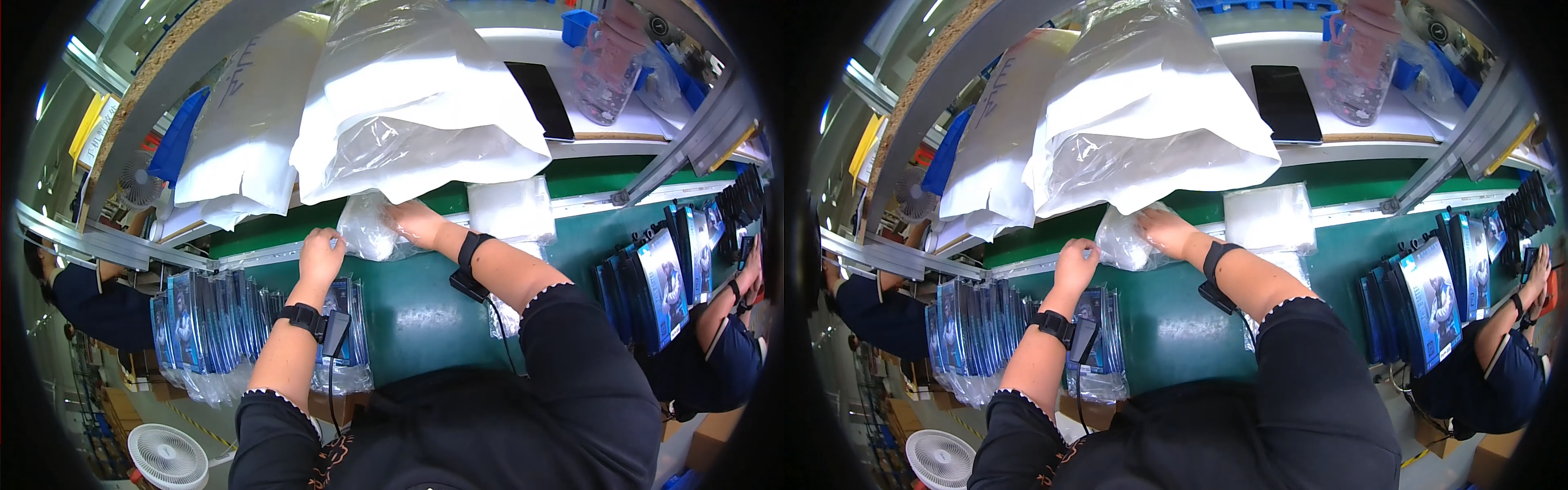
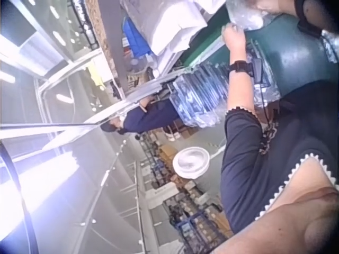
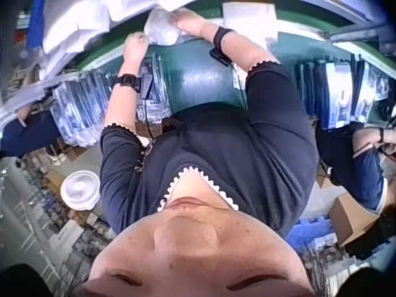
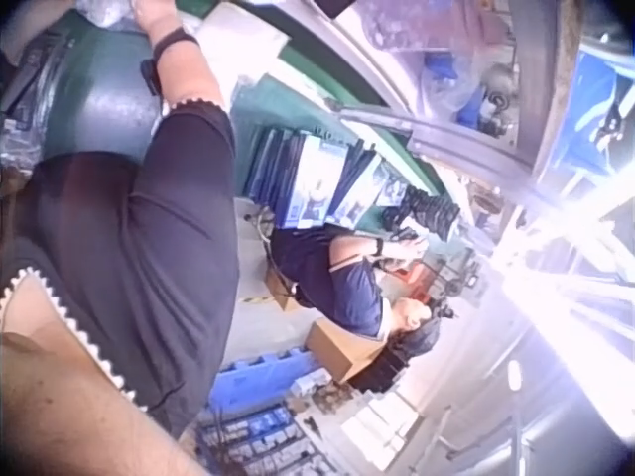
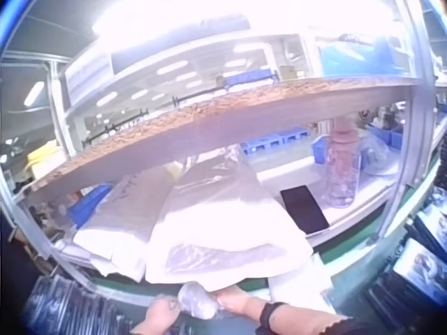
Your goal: Packaging LCD writing tablet boxes into clear plastic sleeves at a production workstation.
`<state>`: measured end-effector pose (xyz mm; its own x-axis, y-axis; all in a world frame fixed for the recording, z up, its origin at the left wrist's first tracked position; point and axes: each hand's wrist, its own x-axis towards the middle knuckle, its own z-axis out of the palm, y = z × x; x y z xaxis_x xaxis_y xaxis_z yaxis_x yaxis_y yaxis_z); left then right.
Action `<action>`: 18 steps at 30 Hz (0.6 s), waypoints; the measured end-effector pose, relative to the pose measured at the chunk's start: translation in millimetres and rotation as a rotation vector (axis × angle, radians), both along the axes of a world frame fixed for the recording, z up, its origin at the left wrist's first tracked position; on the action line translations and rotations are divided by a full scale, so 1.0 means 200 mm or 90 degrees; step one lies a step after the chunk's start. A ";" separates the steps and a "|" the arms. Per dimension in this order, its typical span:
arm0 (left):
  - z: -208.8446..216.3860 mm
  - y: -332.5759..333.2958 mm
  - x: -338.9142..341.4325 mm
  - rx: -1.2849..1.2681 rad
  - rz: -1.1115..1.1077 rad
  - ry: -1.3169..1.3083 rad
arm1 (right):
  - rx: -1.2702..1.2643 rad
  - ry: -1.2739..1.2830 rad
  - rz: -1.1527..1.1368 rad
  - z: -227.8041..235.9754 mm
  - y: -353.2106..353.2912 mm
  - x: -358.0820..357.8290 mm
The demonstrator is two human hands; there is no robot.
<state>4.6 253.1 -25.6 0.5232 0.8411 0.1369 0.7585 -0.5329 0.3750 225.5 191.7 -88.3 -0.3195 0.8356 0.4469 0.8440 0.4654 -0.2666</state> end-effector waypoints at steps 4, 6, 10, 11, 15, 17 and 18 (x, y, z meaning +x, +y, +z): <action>-0.04 0.08 0.02 -0.054 0.023 0.025 | -0.143 0.104 0.005 0.13 -0.02 -0.04; -0.09 0.12 0.00 -0.085 0.035 0.032 | -0.163 0.244 -0.019 0.16 -0.03 -0.08; -0.21 0.21 -0.04 -0.085 0.056 0.015 | -0.184 -0.028 0.070 0.08 0.06 -0.05; -0.22 0.24 -0.05 -0.139 0.059 0.037 | -0.111 -0.022 0.073 0.07 0.08 -0.06; -0.25 0.29 -0.02 -0.264 0.086 -0.072 | -0.120 0.194 -0.021 0.07 0.10 -0.09; -0.32 0.33 -0.03 -0.316 0.091 -0.124 | -0.051 0.033 -0.036 0.02 0.12 -0.12; -0.35 0.35 -0.04 -0.366 0.098 -0.177 | 0.020 -0.128 -0.048 0.01 0.13 -0.13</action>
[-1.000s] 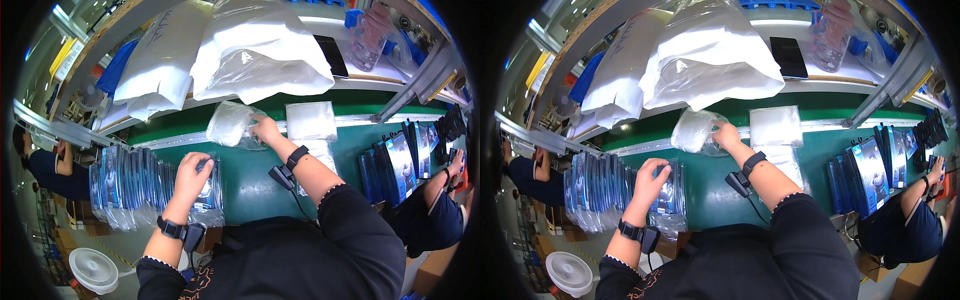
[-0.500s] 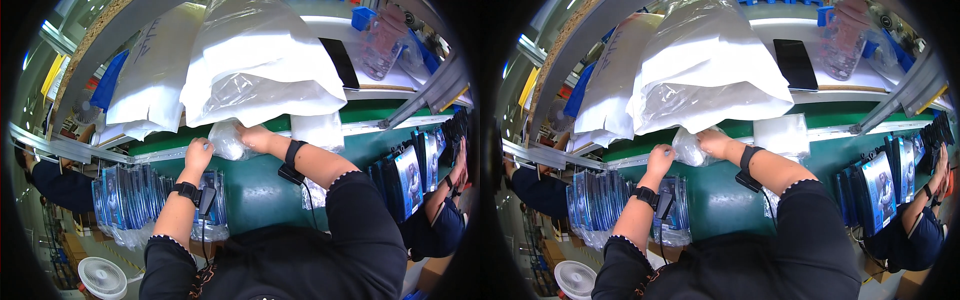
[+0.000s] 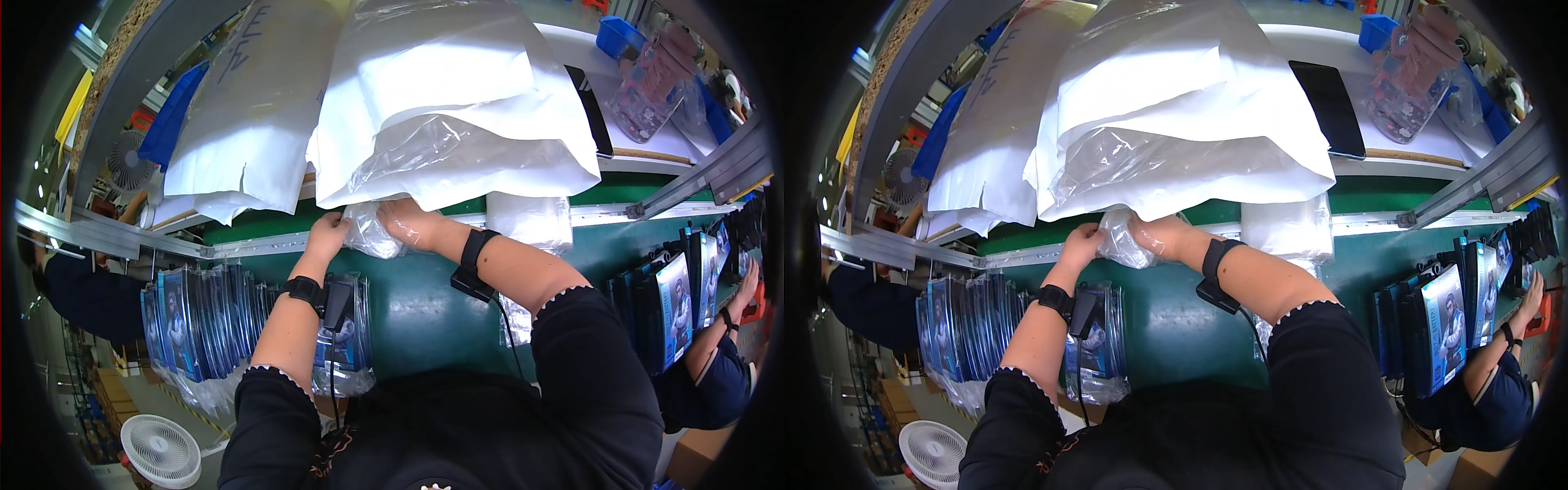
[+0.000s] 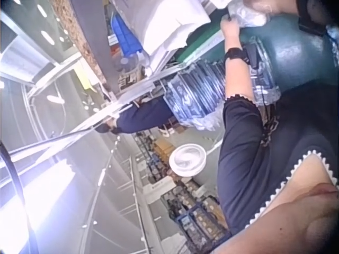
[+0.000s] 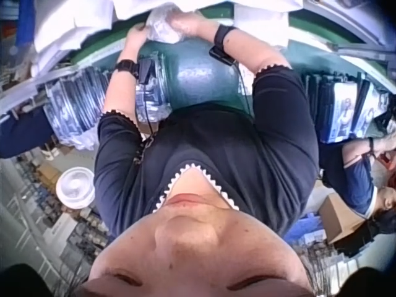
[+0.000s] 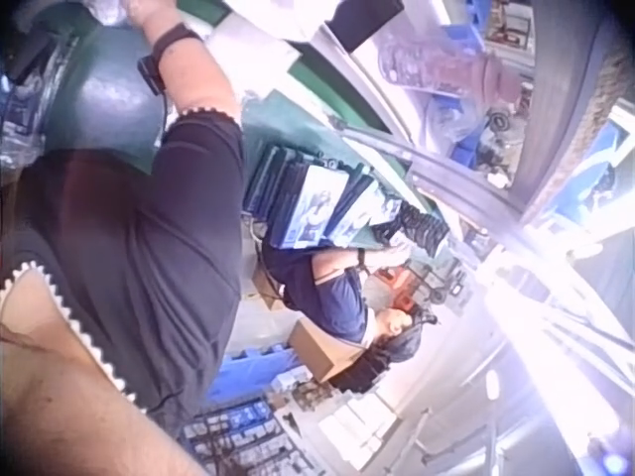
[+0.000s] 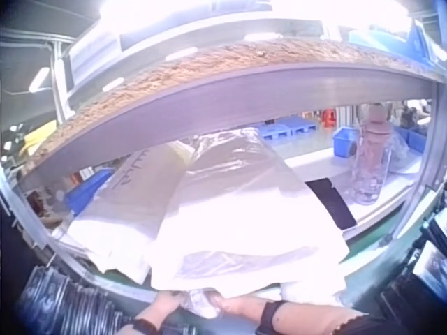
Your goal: Packaging LCD writing tablet boxes into clear plastic sleeves at a production workstation.
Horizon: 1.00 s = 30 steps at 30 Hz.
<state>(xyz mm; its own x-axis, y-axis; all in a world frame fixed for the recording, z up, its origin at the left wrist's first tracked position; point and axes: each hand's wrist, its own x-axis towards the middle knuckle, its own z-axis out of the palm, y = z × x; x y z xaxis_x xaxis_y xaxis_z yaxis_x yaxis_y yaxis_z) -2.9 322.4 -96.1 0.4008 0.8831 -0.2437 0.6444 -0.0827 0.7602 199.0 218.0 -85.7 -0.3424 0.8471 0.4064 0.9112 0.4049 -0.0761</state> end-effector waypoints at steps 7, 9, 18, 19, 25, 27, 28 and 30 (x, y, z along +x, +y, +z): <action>-0.03 0.07 0.02 0.017 -0.039 0.098 | -0.072 0.422 -0.063 -0.05 -0.01 -0.02; 0.10 0.02 0.09 -0.171 0.059 -0.008 | 0.030 0.660 -0.125 -0.06 -0.05 0.00; 0.18 -0.03 0.16 -0.197 0.000 0.025 | 0.041 0.425 -0.250 0.01 -0.15 0.01; 0.17 -0.04 0.17 -0.170 0.019 0.000 | 0.044 0.423 -0.251 0.01 -0.15 0.02; 0.17 -0.05 0.24 -0.051 0.031 0.022 | 0.006 0.331 -0.261 0.03 -0.17 0.07; 0.16 -0.04 0.25 -0.009 0.036 0.010 | 0.023 0.264 -0.270 0.03 -0.20 0.12; 0.16 -0.04 0.26 -0.010 0.034 0.009 | 0.023 0.263 -0.272 0.04 -0.23 0.14; 0.16 -0.05 0.27 0.029 0.037 0.003 | 0.027 0.257 -0.260 0.05 -0.32 0.17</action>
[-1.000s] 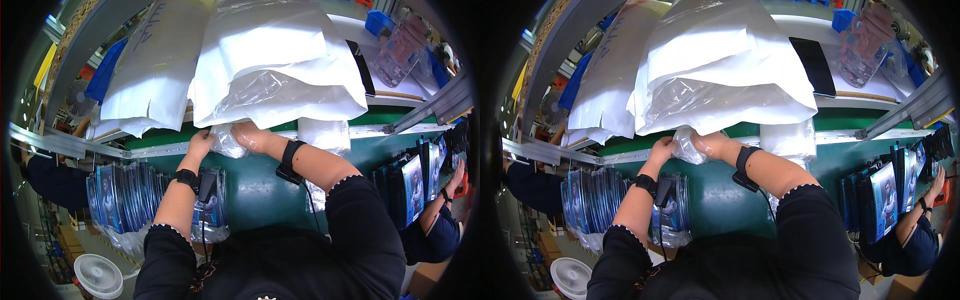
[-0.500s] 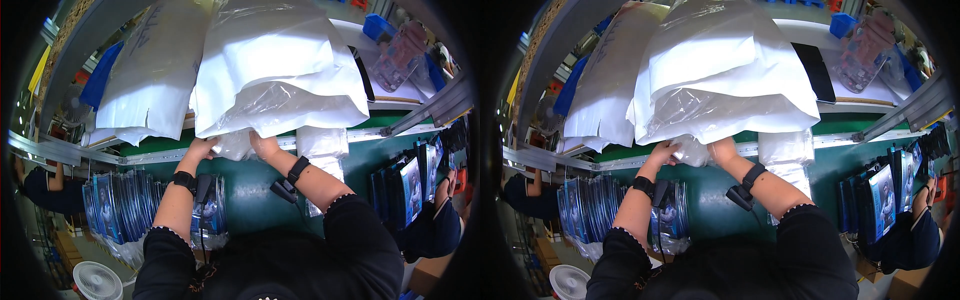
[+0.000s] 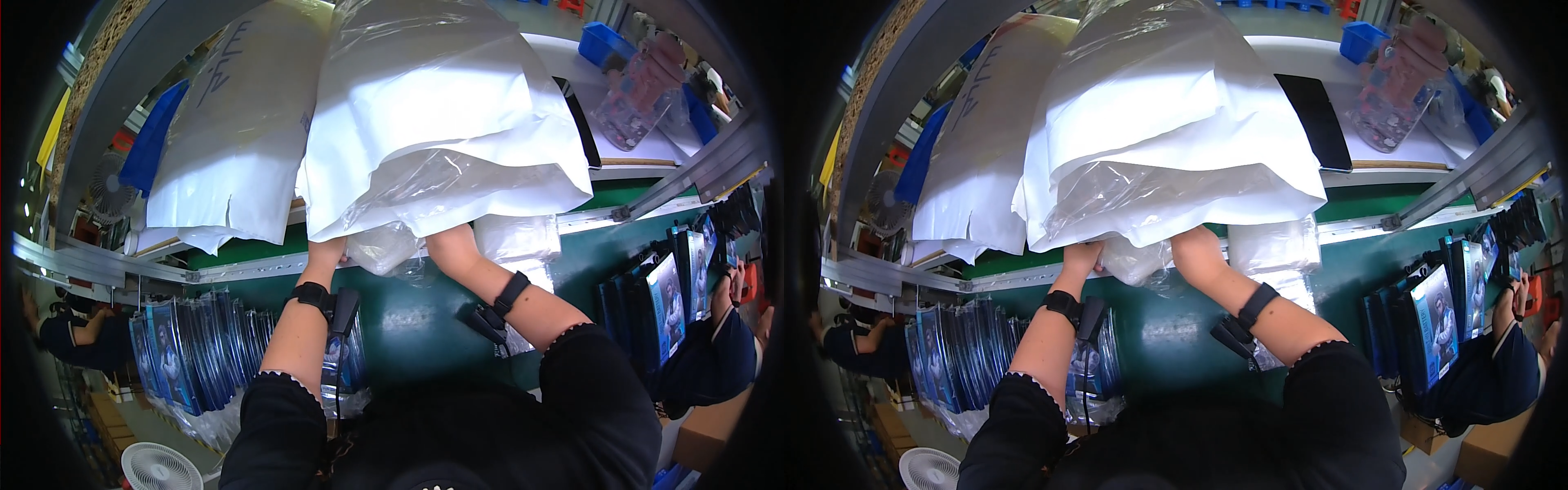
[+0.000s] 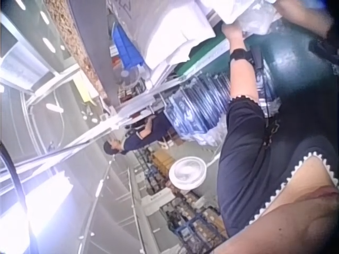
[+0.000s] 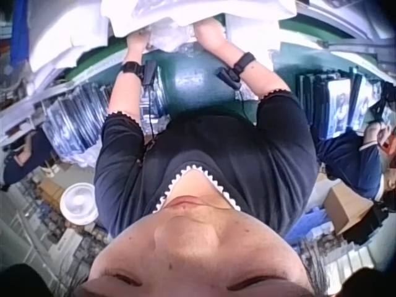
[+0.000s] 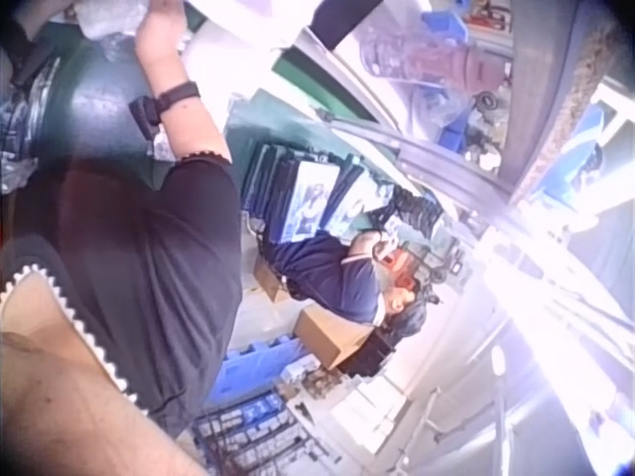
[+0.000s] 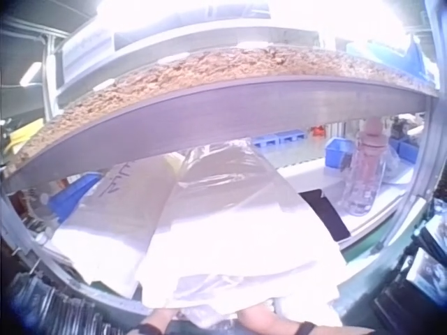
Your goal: Packaging LCD writing tablet boxes into clear plastic sleeves at a production workstation.
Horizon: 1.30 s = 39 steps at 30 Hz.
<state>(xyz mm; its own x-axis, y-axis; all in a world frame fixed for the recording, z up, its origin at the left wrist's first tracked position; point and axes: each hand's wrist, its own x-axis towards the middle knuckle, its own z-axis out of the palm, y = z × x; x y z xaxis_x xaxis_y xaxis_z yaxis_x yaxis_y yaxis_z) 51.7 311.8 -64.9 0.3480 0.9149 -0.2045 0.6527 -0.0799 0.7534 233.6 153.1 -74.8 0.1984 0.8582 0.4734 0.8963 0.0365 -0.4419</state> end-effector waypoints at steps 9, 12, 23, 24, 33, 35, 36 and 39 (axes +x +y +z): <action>-0.35 0.12 -0.10 0.269 -0.041 0.082 | 0.161 0.313 -0.162 0.06 -0.32 0.11; -0.25 0.05 -0.03 0.146 -0.023 0.011 | 0.177 0.814 -0.259 0.05 -0.43 0.17; -0.03 0.00 -0.11 0.138 0.069 0.191 | 0.224 1.172 -0.225 0.38 -0.82 0.27; 0.04 -0.05 -0.11 0.138 0.057 0.185 | 0.212 1.156 -0.197 0.38 -0.86 0.28; 0.61 -0.91 -0.09 -0.368 -0.330 -0.028 | 0.205 1.091 -0.183 0.54 -1.08 0.15; 0.58 -1.13 -0.05 -0.742 -0.475 -0.133 | 0.254 1.087 -0.207 0.55 -1.08 0.11; 0.54 -1.21 0.00 -0.854 -0.572 -0.173 | 0.303 1.083 -0.237 0.55 -1.07 0.08; 0.38 -1.35 0.18 -1.090 -0.569 -0.341 | 0.374 1.104 -0.207 0.55 -1.04 -0.04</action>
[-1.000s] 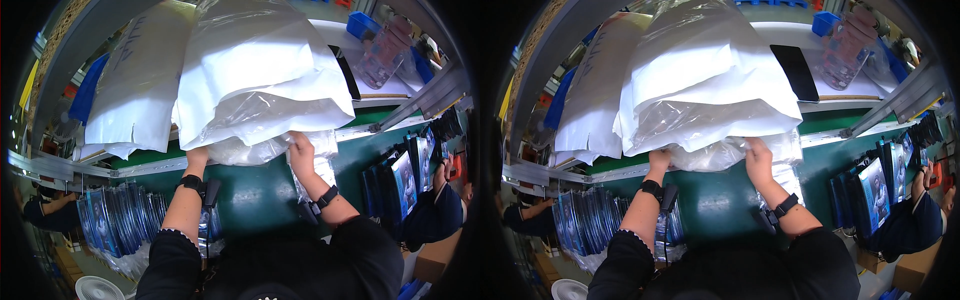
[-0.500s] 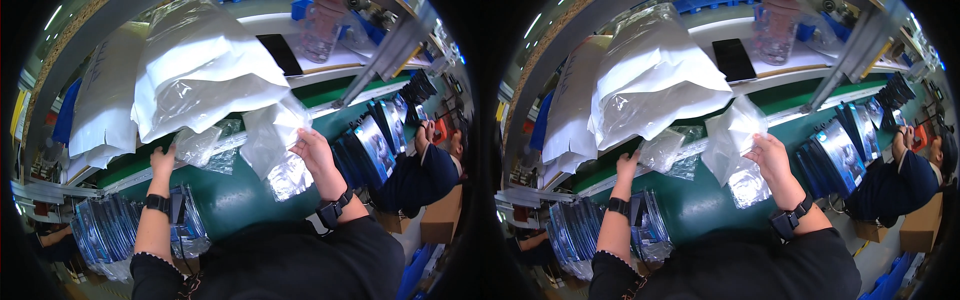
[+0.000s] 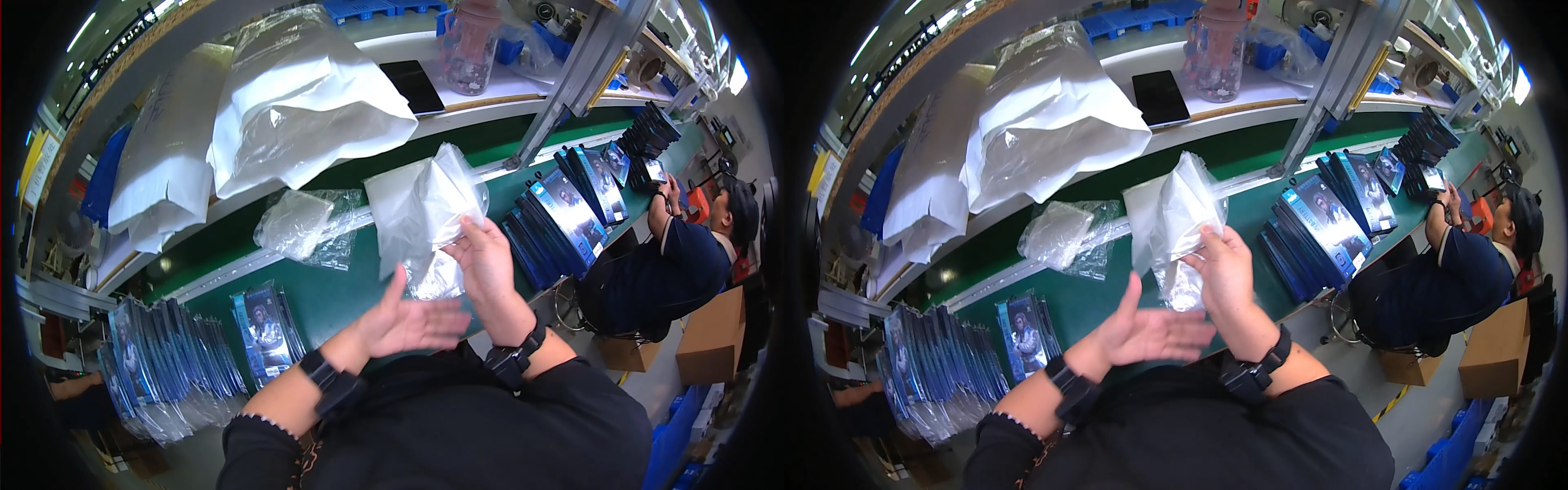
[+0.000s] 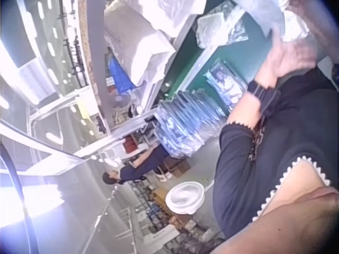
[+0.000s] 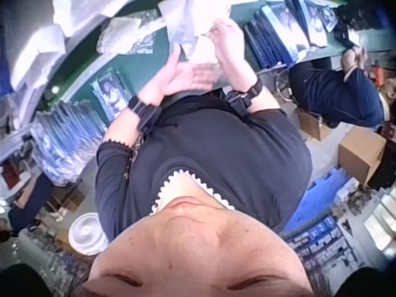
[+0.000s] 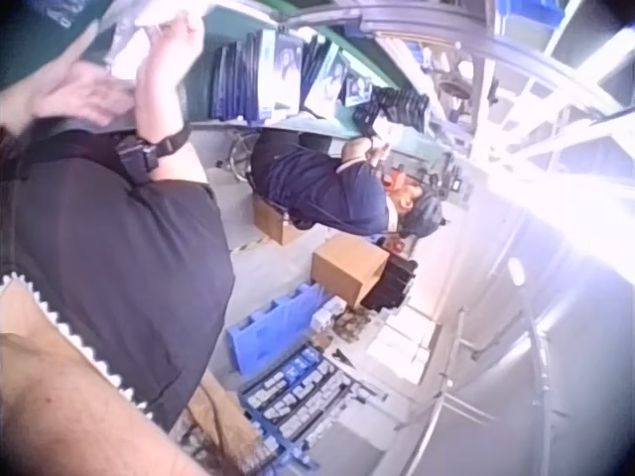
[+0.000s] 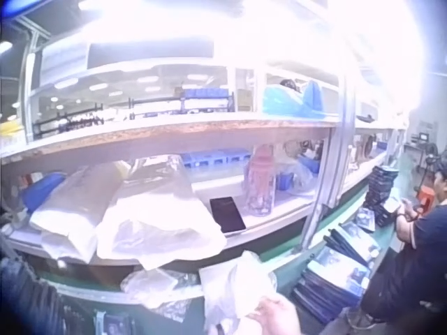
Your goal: Packaging LCD writing tablet boxes into clear plastic sleeves at a production workstation.
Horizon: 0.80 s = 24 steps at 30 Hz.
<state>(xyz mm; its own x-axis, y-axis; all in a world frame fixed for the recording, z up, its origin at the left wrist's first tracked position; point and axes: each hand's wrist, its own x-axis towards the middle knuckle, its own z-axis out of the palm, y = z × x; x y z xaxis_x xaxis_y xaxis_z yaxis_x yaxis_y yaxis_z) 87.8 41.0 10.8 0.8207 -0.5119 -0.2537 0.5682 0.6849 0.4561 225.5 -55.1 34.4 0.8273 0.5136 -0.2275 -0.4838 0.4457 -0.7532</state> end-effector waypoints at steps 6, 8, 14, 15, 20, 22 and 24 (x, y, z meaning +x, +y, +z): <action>-0.04 -0.05 0.29 -0.236 0.543 0.106 | -0.009 0.047 -0.020 -0.08 -0.11 -0.17; -0.13 -0.05 0.37 -0.167 0.692 0.223 | -0.040 0.067 -0.030 -0.15 -0.18 -0.18; -0.23 -0.07 0.41 0.172 0.704 0.149 | -0.254 0.136 0.212 -0.19 -0.46 -0.20; -0.26 -0.04 0.41 0.282 0.690 0.100 | -0.312 0.111 0.202 -0.20 -0.51 -0.17; -0.21 0.04 0.36 0.574 0.533 -0.017 | -0.506 -0.374 0.094 -0.31 -0.51 0.09; -0.14 0.04 0.38 0.595 0.482 -0.022 | -0.403 -0.393 0.240 -0.37 -0.42 0.17; -0.07 0.08 0.40 0.583 0.471 -0.060 | -0.282 -0.305 0.315 -0.32 -0.33 0.19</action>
<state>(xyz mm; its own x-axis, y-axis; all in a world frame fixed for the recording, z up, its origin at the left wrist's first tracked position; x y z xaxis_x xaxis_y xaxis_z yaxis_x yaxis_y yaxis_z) 167.5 56.7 -2.8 0.8763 0.4373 -0.2020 0.1083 0.2298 0.9672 264.2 -120.1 -29.6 0.5872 0.7903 -0.1748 -0.1281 -0.1225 -0.9842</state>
